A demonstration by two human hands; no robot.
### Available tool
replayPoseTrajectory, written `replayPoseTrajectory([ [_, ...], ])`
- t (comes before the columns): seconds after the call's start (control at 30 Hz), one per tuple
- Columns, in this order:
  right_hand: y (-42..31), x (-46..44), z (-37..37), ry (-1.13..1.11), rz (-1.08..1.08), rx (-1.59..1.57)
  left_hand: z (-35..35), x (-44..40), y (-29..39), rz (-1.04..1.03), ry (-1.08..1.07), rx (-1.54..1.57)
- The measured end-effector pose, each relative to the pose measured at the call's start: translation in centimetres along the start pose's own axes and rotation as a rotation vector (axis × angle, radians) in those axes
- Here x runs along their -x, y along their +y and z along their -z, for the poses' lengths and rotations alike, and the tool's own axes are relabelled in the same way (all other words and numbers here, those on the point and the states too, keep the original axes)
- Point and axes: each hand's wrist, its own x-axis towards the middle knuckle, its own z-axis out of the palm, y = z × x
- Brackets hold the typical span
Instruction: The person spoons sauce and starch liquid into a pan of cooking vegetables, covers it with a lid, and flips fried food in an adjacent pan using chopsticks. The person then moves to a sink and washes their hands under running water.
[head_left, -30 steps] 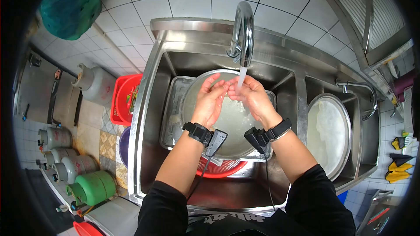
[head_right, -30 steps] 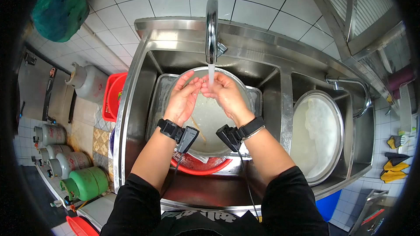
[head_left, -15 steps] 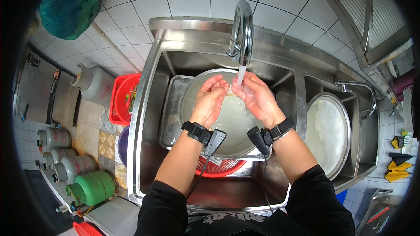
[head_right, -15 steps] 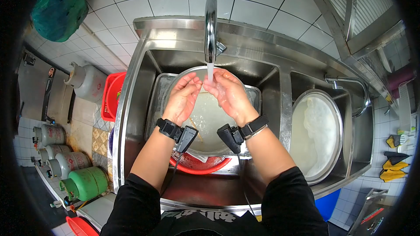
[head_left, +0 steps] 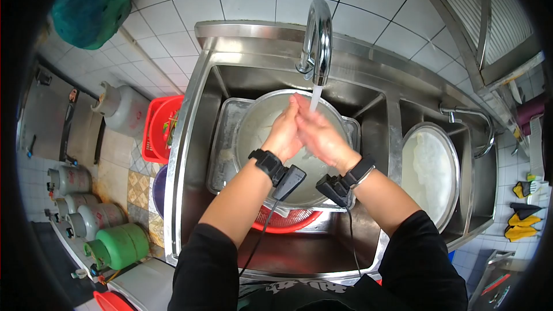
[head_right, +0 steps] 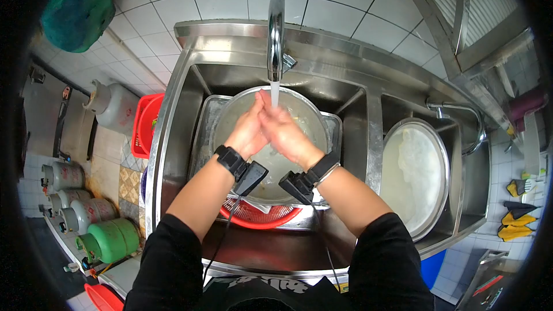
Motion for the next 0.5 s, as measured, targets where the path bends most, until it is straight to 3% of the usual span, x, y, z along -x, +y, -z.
replayPoseTrajectory([
  [0.07,0.5,-0.2,0.1,-0.163,0.298,0.668,0.5,-1.2,-0.3,0.073,0.211,0.03],
  [0.2,-1.1,-0.3,0.6,-0.257,0.293,1.147,0.6,-2.1,0.4,0.131,0.172,0.203],
  [0.3,-1.1,-1.0,2.0,-0.292,0.312,1.244,-0.5,-2.0,0.8,0.103,0.203,0.166],
  [0.33,-1.1,-1.2,1.5,-0.19,0.278,1.217,-0.5,-2.3,0.6,0.047,0.231,0.134],
  [0.4,0.1,-2.0,1.4,-0.029,0.126,0.549,-0.3,-2.5,-0.2,-0.078,0.211,0.011],
  [0.47,-0.4,-2.2,0.5,0.113,-0.013,-0.114,0.0,-2.4,0.9,0.026,0.042,0.111],
  [0.5,-0.1,-1.7,0.6,0.064,0.077,0.126,0.2,-2.3,1.3,0.079,-0.039,0.16],
])
